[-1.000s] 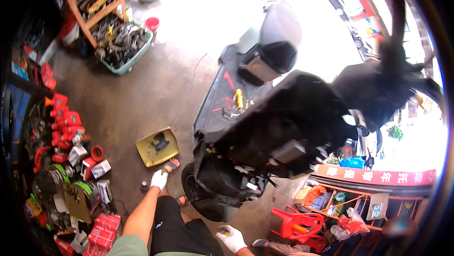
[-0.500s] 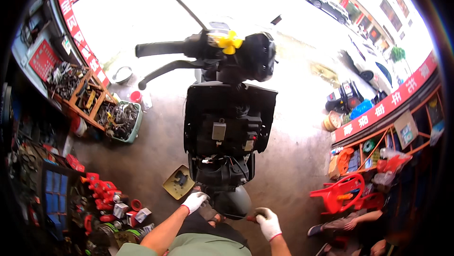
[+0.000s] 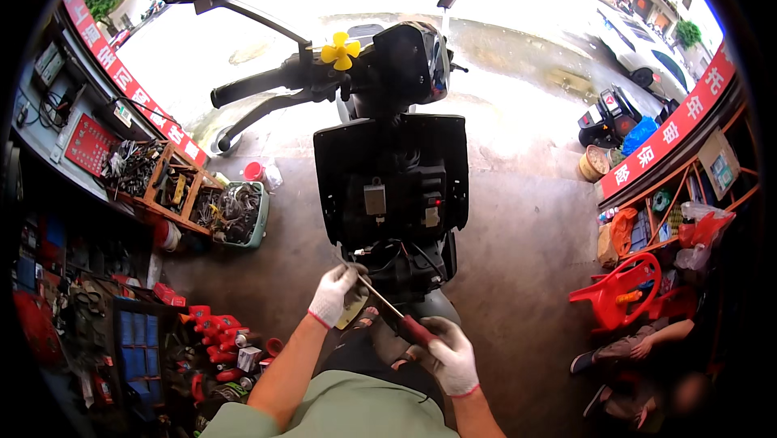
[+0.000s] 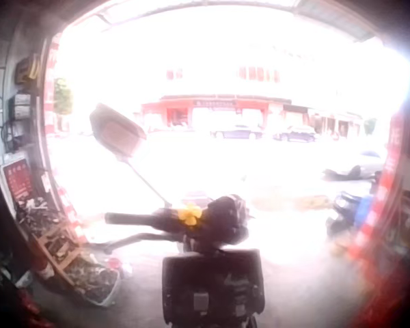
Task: The person removes the plastic front panel and internal electronic components of a scooter using a screwdriver and by hand, disconnecting wires and setting parts aside in a plastic tray.
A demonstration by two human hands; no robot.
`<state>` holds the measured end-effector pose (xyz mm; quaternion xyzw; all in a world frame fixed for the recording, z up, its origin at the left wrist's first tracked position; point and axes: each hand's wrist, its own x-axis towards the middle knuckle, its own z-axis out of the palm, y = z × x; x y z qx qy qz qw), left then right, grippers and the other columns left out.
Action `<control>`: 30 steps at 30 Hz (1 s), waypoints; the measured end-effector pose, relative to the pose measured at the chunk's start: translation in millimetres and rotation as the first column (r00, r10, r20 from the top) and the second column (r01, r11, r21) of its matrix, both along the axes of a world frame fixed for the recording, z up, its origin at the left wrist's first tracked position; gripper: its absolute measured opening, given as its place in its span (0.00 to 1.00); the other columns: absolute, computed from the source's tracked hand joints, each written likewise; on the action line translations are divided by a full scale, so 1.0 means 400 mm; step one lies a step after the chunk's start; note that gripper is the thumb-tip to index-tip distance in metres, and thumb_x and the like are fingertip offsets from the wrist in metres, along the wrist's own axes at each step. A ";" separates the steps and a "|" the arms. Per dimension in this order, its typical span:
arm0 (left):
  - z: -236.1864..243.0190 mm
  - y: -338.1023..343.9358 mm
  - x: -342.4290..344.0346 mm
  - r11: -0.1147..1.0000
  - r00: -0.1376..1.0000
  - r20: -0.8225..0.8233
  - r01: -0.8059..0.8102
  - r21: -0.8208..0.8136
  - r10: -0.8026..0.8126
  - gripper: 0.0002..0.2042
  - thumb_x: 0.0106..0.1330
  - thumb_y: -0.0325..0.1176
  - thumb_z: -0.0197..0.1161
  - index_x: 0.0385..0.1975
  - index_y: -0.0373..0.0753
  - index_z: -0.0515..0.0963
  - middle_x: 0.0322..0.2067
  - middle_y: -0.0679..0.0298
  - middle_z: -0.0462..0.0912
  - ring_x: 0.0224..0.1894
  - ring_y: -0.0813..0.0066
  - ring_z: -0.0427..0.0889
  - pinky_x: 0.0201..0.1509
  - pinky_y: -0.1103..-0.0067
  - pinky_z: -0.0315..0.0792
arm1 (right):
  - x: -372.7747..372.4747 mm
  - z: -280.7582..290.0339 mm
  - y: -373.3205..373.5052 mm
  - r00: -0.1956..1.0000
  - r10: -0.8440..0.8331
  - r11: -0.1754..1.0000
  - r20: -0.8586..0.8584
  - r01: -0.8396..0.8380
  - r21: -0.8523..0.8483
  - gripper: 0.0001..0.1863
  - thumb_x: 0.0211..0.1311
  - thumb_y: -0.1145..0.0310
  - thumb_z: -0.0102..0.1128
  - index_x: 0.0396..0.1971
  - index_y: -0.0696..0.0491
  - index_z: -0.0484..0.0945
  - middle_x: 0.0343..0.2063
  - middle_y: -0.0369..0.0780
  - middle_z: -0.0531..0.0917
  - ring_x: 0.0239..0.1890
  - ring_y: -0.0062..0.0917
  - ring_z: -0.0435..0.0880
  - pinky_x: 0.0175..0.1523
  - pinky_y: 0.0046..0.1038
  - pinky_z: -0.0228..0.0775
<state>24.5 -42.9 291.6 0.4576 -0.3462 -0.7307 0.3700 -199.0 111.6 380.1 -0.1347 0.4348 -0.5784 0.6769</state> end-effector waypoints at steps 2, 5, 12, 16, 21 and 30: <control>0.031 -0.059 -0.001 0.996 0.993 0.092 -0.069 -0.058 0.074 0.12 0.75 0.36 0.54 0.44 0.33 0.78 0.31 0.64 0.83 0.27 0.83 0.80 0.33 0.85 0.74 | 0.046 -0.039 -0.014 0.964 0.205 0.971 -0.170 -0.178 0.159 0.23 0.64 0.74 0.52 0.58 0.66 0.66 0.45 0.49 0.80 0.33 0.32 0.85 0.39 0.29 0.82; 0.015 -0.156 -0.005 0.985 0.975 0.181 -0.104 -0.137 0.128 0.10 0.73 0.34 0.56 0.42 0.33 0.80 0.28 0.66 0.82 0.25 0.84 0.77 0.30 0.85 0.71 | 0.161 -0.079 -0.046 0.944 0.187 0.976 -0.272 -0.146 0.163 0.21 0.70 0.71 0.49 0.60 0.62 0.68 0.41 0.43 0.82 0.30 0.21 0.83 0.28 0.19 0.73; -0.045 -0.323 -0.015 0.952 0.938 0.337 0.027 -0.306 0.082 0.12 0.71 0.36 0.58 0.35 0.32 0.81 0.26 0.69 0.79 0.27 0.83 0.72 0.33 0.82 0.68 | 0.322 -0.142 -0.129 0.943 -0.118 0.975 -0.313 0.170 0.146 0.19 0.73 0.69 0.46 0.59 0.59 0.70 0.35 0.36 0.81 0.23 0.11 0.72 0.24 0.15 0.63; -0.060 -0.374 -0.015 0.946 0.937 0.336 0.018 -0.325 0.098 0.12 0.70 0.36 0.58 0.36 0.32 0.81 0.26 0.68 0.80 0.28 0.82 0.72 0.34 0.81 0.69 | 0.344 -0.160 -0.174 0.918 -0.131 0.969 -0.374 0.198 0.148 0.20 0.74 0.68 0.45 0.61 0.58 0.68 0.37 0.39 0.81 0.21 0.13 0.71 0.22 0.16 0.62; -0.074 -0.396 -0.004 0.968 0.957 0.285 0.028 -0.250 0.046 0.13 0.72 0.38 0.57 0.38 0.33 0.80 0.28 0.69 0.79 0.30 0.82 0.72 0.37 0.81 0.69 | 0.367 -0.167 -0.200 0.901 -0.151 0.963 -0.407 0.227 0.145 0.19 0.73 0.68 0.46 0.60 0.58 0.69 0.36 0.39 0.81 0.20 0.12 0.70 0.21 0.16 0.62; -0.086 -0.400 0.004 0.971 0.983 0.183 0.016 -0.237 0.029 0.13 0.72 0.38 0.57 0.38 0.34 0.80 0.32 0.69 0.81 0.34 0.83 0.74 0.40 0.82 0.70 | 0.387 -0.182 -0.198 0.896 -0.177 0.958 -0.408 0.252 0.137 0.19 0.73 0.68 0.46 0.60 0.58 0.69 0.36 0.39 0.81 0.21 0.12 0.72 0.22 0.17 0.65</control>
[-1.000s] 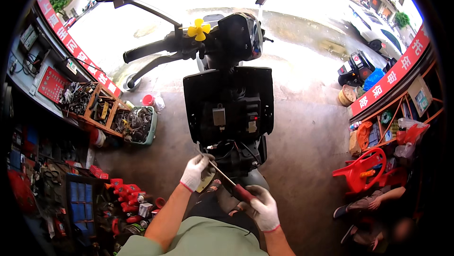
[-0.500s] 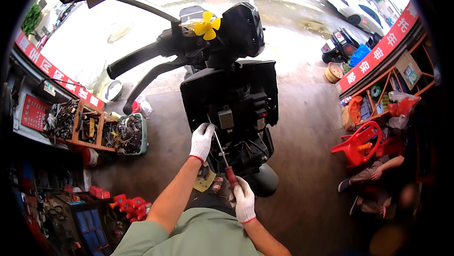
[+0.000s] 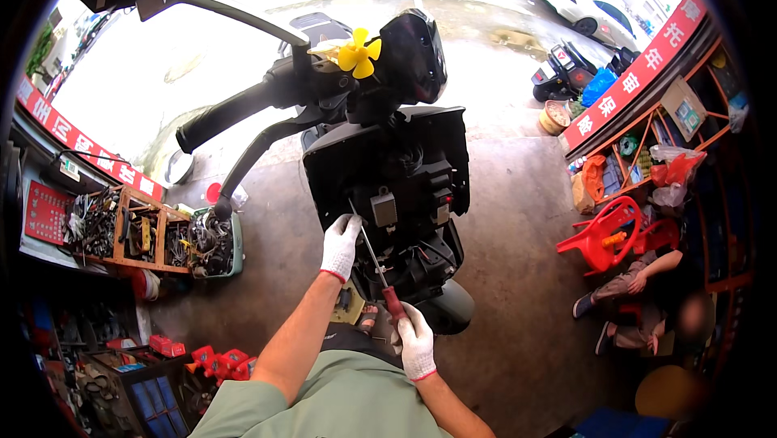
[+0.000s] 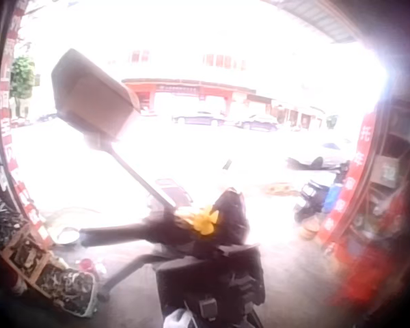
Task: The person removes the plastic front panel and internal electronic components of a scooter using a screwdriver and by hand, disconnecting wires and setting parts aside in a plastic tray.
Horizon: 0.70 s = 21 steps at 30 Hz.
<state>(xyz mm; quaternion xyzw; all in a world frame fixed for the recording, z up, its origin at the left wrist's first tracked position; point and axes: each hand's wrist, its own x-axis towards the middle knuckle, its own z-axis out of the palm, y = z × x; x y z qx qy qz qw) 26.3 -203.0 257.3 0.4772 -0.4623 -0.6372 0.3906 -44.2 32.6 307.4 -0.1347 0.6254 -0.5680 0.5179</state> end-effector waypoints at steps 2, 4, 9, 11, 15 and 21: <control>-0.006 -0.002 -0.001 1.000 1.000 -0.001 0.007 0.010 -0.007 0.12 0.72 0.39 0.57 0.37 0.35 0.80 0.32 0.69 0.81 0.33 0.84 0.74 0.39 0.82 0.70 | 0.001 -0.001 0.000 1.000 0.002 1.000 -0.002 -0.002 -0.004 0.20 0.73 0.66 0.46 0.60 0.58 0.69 0.36 0.40 0.81 0.21 0.13 0.72 0.22 0.17 0.65; -0.004 -0.003 -0.002 1.000 1.000 0.004 0.009 0.016 -0.010 0.12 0.73 0.39 0.57 0.37 0.36 0.80 0.31 0.70 0.81 0.33 0.84 0.74 0.39 0.83 0.70 | 0.001 0.015 0.001 0.967 -0.050 0.996 0.248 0.065 -0.053 0.19 0.74 0.65 0.47 0.59 0.58 0.69 0.36 0.39 0.80 0.20 0.14 0.70 0.22 0.17 0.62; 0.015 0.002 0.000 1.000 1.000 -0.021 -0.003 0.017 0.003 0.12 0.73 0.39 0.56 0.37 0.37 0.80 0.29 0.72 0.79 0.31 0.85 0.73 0.36 0.83 0.69 | -0.044 0.031 -0.008 0.326 0.027 0.983 0.945 0.161 -0.083 0.25 0.73 0.57 0.48 0.61 0.57 0.66 0.37 0.39 0.77 0.20 0.15 0.62 0.22 0.19 0.55; 0.034 0.021 0.001 0.998 0.999 -0.030 0.036 0.048 -0.034 0.12 0.73 0.39 0.56 0.36 0.37 0.80 0.28 0.72 0.78 0.30 0.85 0.72 0.35 0.83 0.69 | -0.049 0.053 -0.025 0.332 0.170 0.972 0.928 0.100 -0.213 0.23 0.71 0.62 0.52 0.61 0.57 0.67 0.36 0.38 0.78 0.21 0.15 0.65 0.24 0.18 0.57; 0.054 0.100 0.026 0.964 0.968 -0.015 0.249 0.095 -0.249 0.13 0.70 0.38 0.57 0.39 0.33 0.80 0.29 0.68 0.80 0.32 0.82 0.75 0.39 0.82 0.70 | -0.020 0.009 -0.041 0.749 0.149 0.980 -0.646 -0.200 -0.007 0.23 0.60 0.79 0.58 0.57 0.59 0.72 0.37 0.39 0.81 0.33 0.25 0.80 0.41 0.25 0.73; 0.163 0.248 0.067 0.801 0.829 -0.043 0.551 0.235 -0.558 0.16 0.68 0.40 0.59 0.52 0.40 0.75 0.36 0.65 0.80 0.16 0.87 0.69 0.18 0.86 0.64 | 0.004 0.029 -0.035 0.697 -0.005 0.988 -0.717 -0.108 -0.112 0.24 0.59 0.76 0.61 0.57 0.59 0.72 0.38 0.42 0.80 0.39 0.33 0.82 0.49 0.32 0.74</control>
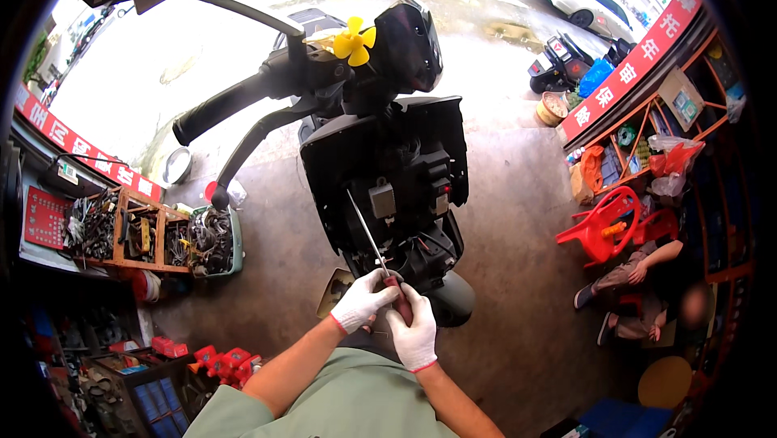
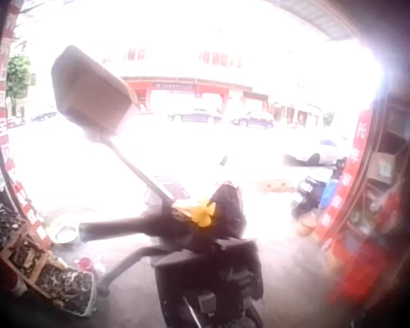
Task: The person removes the plastic front panel and internal electronic components of a scooter using a screwdriver and by hand, disconnecting wires and setting parts aside in a plastic tray.
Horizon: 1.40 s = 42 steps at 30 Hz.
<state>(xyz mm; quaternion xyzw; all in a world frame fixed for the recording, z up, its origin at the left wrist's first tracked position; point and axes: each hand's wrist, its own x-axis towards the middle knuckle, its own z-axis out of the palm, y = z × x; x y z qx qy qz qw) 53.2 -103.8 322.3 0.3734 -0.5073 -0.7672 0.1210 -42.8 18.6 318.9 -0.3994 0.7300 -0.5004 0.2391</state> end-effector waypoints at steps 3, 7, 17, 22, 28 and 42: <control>-0.010 0.004 0.002 0.999 1.000 0.021 -0.007 -0.051 0.008 0.18 0.69 0.38 0.58 0.56 0.41 0.74 0.35 0.66 0.80 0.14 0.87 0.67 0.16 0.87 0.63 | -0.029 0.015 0.040 -0.285 0.010 0.986 0.958 0.164 0.039 0.17 0.70 0.67 0.53 0.54 0.58 0.73 0.39 0.39 0.78 0.30 0.21 0.74 0.36 0.22 0.69; -0.067 0.028 -0.013 0.985 0.971 -0.165 -0.175 -0.010 0.171 0.16 0.71 0.37 0.57 0.55 0.40 0.75 0.31 0.69 0.79 0.17 0.88 0.69 0.17 0.87 0.64 | -0.031 0.032 0.038 0.317 -0.119 0.993 0.941 0.023 0.118 0.16 0.70 0.67 0.49 0.54 0.57 0.70 0.40 0.41 0.77 0.30 0.17 0.74 0.28 0.21 0.68; -0.014 0.016 -0.028 0.964 0.948 -0.222 -0.184 0.194 0.226 0.16 0.74 0.36 0.55 0.58 0.38 0.72 0.40 0.67 0.81 0.35 0.88 0.78 0.22 0.92 0.66 | -0.037 0.017 0.061 0.124 -0.024 0.999 0.992 0.044 0.018 0.26 0.74 0.51 0.46 0.61 0.54 0.67 0.41 0.41 0.77 0.30 0.21 0.73 0.31 0.20 0.65; -0.039 0.014 -0.031 0.976 0.969 -0.165 -0.162 0.145 0.185 0.18 0.74 0.37 0.56 0.59 0.38 0.72 0.45 0.65 0.81 0.40 0.84 0.80 0.28 0.90 0.69 | -0.013 0.011 0.046 0.605 -0.047 0.990 0.795 0.134 -0.043 0.22 0.72 0.61 0.51 0.59 0.57 0.67 0.43 0.40 0.77 0.34 0.24 0.76 0.39 0.25 0.72; -0.026 0.010 -0.038 0.966 0.968 -0.163 -0.154 0.207 0.189 0.19 0.74 0.38 0.56 0.60 0.37 0.71 0.46 0.64 0.81 0.40 0.84 0.81 0.25 0.90 0.69 | -0.025 -0.003 0.049 0.716 -0.129 0.992 0.686 0.089 0.093 0.21 0.67 0.73 0.48 0.60 0.58 0.66 0.43 0.43 0.77 0.30 0.22 0.80 0.27 0.23 0.76; -0.065 0.031 -0.050 0.955 0.943 -0.216 -0.209 0.213 0.255 0.16 0.71 0.31 0.58 0.57 0.34 0.74 0.43 0.63 0.82 0.46 0.77 0.79 0.53 0.77 0.75 | -0.063 0.004 0.077 -0.129 0.034 0.988 0.991 0.151 -0.015 0.20 0.72 0.68 0.48 0.60 0.55 0.66 0.49 0.44 0.76 0.40 0.26 0.80 0.45 0.27 0.76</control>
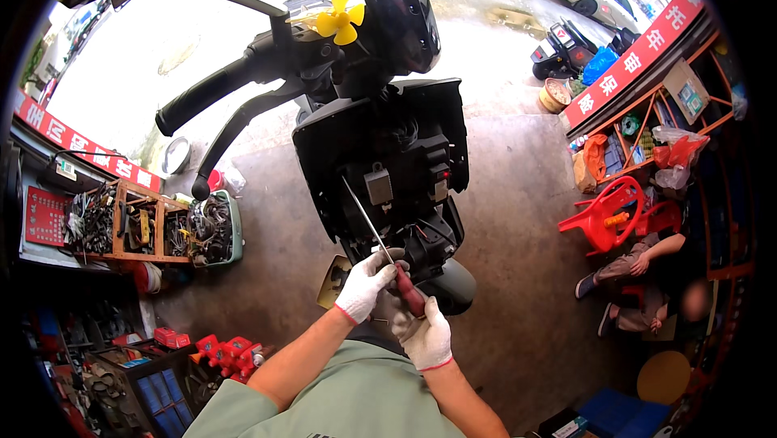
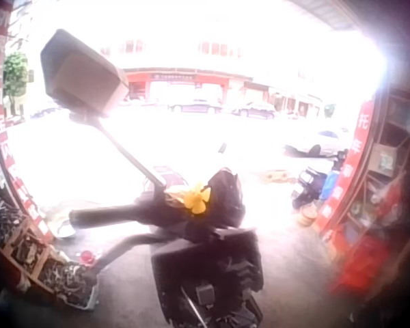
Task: The person removes the plastic front panel and internal electronic components of a scooter using a screwdriver and by hand, disconnecting wires and setting parts aside in a plastic tray.
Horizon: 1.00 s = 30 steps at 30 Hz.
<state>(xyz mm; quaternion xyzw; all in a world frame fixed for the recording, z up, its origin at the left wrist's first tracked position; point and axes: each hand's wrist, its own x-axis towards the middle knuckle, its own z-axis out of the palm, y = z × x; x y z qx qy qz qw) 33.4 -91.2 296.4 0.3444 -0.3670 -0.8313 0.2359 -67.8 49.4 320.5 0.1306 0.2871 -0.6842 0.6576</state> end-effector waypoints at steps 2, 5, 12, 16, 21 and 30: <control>0.001 0.002 -0.003 0.990 0.988 -0.138 -0.054 0.131 0.072 0.15 0.72 0.30 0.57 0.55 0.33 0.75 0.42 0.64 0.82 0.45 0.79 0.78 0.53 0.78 0.75 | -0.003 -0.010 0.001 0.964 0.051 0.998 -0.263 -0.038 0.054 0.19 0.72 0.67 0.48 0.60 0.56 0.66 0.51 0.43 0.76 0.41 0.27 0.80 0.45 0.30 0.76; -0.008 -0.009 -0.006 0.994 0.993 0.050 0.103 -0.021 -0.102 0.18 0.73 0.32 0.56 0.59 0.32 0.71 0.47 0.61 0.79 0.49 0.75 0.79 0.56 0.75 0.76 | 0.025 -0.016 -0.013 0.797 0.053 0.990 -0.601 0.035 0.133 0.20 0.72 0.66 0.49 0.60 0.55 0.66 0.50 0.43 0.77 0.38 0.28 0.80 0.44 0.33 0.75; 0.008 0.001 -0.008 0.997 0.998 -0.067 -0.011 0.082 0.017 0.18 0.72 0.30 0.56 0.59 0.31 0.71 0.46 0.60 0.80 0.48 0.74 0.80 0.55 0.76 0.76 | -0.007 -0.018 0.009 0.954 0.039 0.999 -0.296 -0.032 0.031 0.18 0.71 0.66 0.52 0.58 0.55 0.68 0.51 0.44 0.77 0.44 0.30 0.79 0.46 0.34 0.75; -0.014 -0.004 -0.002 0.990 0.990 0.103 0.110 -0.087 -0.101 0.19 0.73 0.31 0.54 0.61 0.33 0.68 0.47 0.60 0.79 0.48 0.74 0.79 0.55 0.76 0.76 | 0.032 0.016 -0.023 0.882 -0.077 0.987 -0.465 0.133 0.089 0.18 0.70 0.68 0.53 0.57 0.55 0.69 0.48 0.45 0.79 0.38 0.29 0.80 0.43 0.33 0.75; -0.006 0.005 0.001 0.995 0.993 -0.112 -0.011 0.103 0.022 0.19 0.73 0.32 0.54 0.60 0.32 0.68 0.47 0.59 0.80 0.47 0.72 0.80 0.54 0.75 0.76 | -0.015 -0.044 0.018 0.998 -0.028 1.000 -0.057 0.028 -0.014 0.18 0.71 0.65 0.50 0.57 0.55 0.70 0.49 0.47 0.79 0.41 0.32 0.80 0.45 0.32 0.75; -0.033 -0.162 -0.038 0.843 0.839 0.086 -0.538 -0.021 0.538 0.18 0.70 0.32 0.57 0.57 0.35 0.73 0.48 0.63 0.82 0.42 0.78 0.81 0.43 0.80 0.73 | -0.009 -0.021 -0.011 0.989 -0.049 0.996 -0.139 0.060 0.071 0.19 0.75 0.62 0.45 0.58 0.57 0.68 0.51 0.47 0.78 0.42 0.34 0.81 0.45 0.34 0.78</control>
